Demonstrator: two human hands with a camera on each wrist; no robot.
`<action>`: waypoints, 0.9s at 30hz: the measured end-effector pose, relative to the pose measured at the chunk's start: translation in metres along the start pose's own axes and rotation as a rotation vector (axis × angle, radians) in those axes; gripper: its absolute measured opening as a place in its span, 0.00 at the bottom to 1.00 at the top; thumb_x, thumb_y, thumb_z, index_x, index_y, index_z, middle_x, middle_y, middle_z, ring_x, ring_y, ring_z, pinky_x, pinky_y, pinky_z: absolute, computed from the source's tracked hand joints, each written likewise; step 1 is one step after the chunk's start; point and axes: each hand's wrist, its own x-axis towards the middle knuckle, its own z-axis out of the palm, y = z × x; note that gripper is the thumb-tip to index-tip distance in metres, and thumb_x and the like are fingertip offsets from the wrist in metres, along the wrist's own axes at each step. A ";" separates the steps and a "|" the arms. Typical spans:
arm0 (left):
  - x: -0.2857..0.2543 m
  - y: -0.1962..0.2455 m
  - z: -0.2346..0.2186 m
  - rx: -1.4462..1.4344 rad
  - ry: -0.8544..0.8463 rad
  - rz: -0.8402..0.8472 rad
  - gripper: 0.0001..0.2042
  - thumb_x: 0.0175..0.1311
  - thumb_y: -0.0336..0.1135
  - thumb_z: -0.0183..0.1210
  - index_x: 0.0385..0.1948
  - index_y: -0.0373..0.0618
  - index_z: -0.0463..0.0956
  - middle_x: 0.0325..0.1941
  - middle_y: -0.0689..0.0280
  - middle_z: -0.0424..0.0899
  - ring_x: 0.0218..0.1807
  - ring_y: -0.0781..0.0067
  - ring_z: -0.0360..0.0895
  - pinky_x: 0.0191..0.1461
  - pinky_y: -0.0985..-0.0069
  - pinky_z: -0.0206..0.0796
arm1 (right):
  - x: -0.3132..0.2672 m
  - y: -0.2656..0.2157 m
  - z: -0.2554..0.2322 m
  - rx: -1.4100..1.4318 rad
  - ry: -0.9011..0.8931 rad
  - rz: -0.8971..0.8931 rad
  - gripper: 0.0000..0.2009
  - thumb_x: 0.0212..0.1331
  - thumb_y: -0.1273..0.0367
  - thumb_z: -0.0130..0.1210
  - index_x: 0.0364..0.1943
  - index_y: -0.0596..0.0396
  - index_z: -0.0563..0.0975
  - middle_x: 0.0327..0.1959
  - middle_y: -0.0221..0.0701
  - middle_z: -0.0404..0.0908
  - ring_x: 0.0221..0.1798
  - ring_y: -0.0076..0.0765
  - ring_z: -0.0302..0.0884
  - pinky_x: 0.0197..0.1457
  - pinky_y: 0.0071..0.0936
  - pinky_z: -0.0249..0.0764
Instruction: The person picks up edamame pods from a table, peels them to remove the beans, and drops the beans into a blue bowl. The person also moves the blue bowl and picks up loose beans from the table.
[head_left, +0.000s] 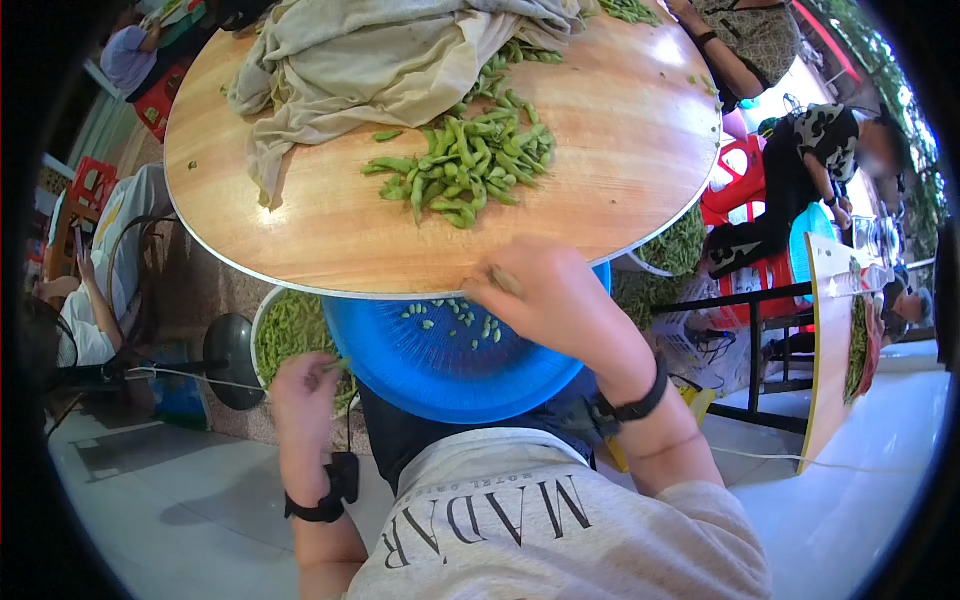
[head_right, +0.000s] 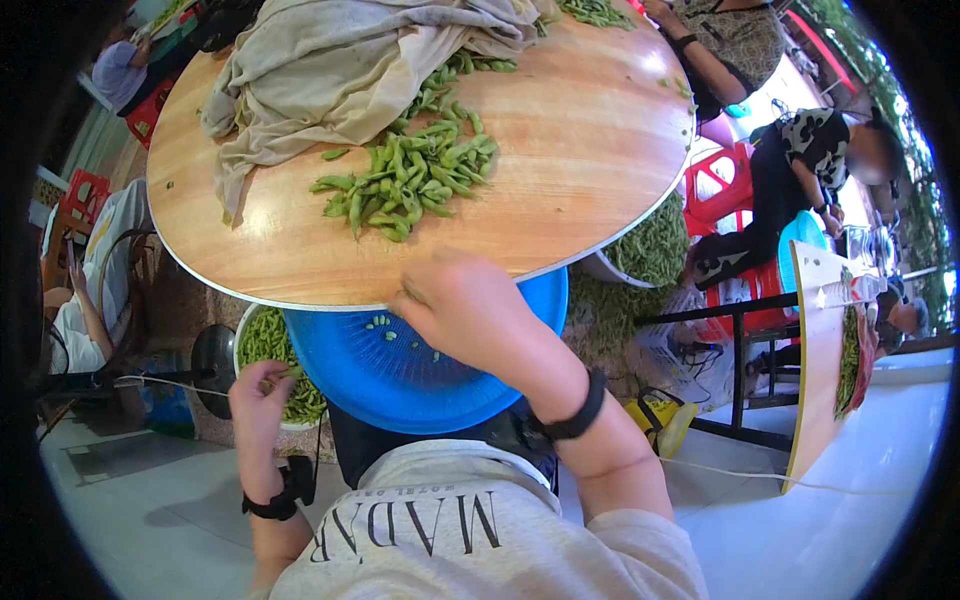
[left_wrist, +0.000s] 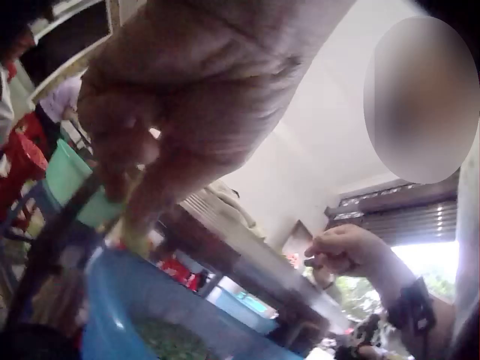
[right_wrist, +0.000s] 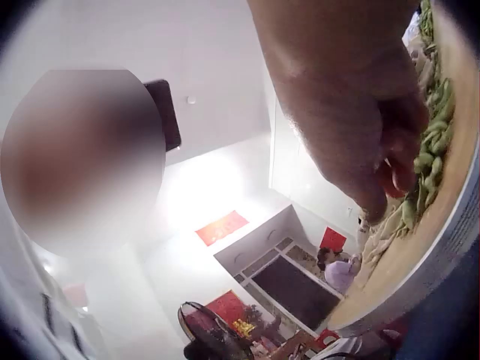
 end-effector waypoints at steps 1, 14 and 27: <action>0.001 0.000 -0.005 0.126 0.055 0.004 0.13 0.44 0.23 0.61 0.35 0.39 0.75 0.35 0.59 0.74 0.33 0.70 0.75 0.37 0.77 0.67 | 0.016 -0.004 0.003 -0.037 0.045 -0.017 0.12 0.45 0.62 0.56 0.27 0.58 0.76 0.27 0.43 0.73 0.32 0.50 0.73 0.36 0.38 0.70; 0.029 0.091 0.024 -0.851 -0.124 0.138 0.10 0.56 0.25 0.55 0.39 0.35 0.74 0.27 0.65 0.79 0.19 0.83 0.70 0.21 0.87 0.62 | 0.069 0.004 0.040 -0.224 0.300 0.103 0.09 0.43 0.66 0.56 0.24 0.57 0.74 0.28 0.40 0.74 0.31 0.47 0.75 0.33 0.39 0.72; 0.051 0.119 0.045 -1.123 -0.282 0.066 0.09 0.58 0.28 0.53 0.37 0.34 0.74 0.20 0.69 0.76 0.15 0.85 0.69 0.15 0.91 0.53 | 0.027 -0.005 0.033 0.238 0.234 -0.096 0.09 0.43 0.67 0.57 0.28 0.56 0.75 0.26 0.41 0.73 0.31 0.48 0.74 0.33 0.38 0.69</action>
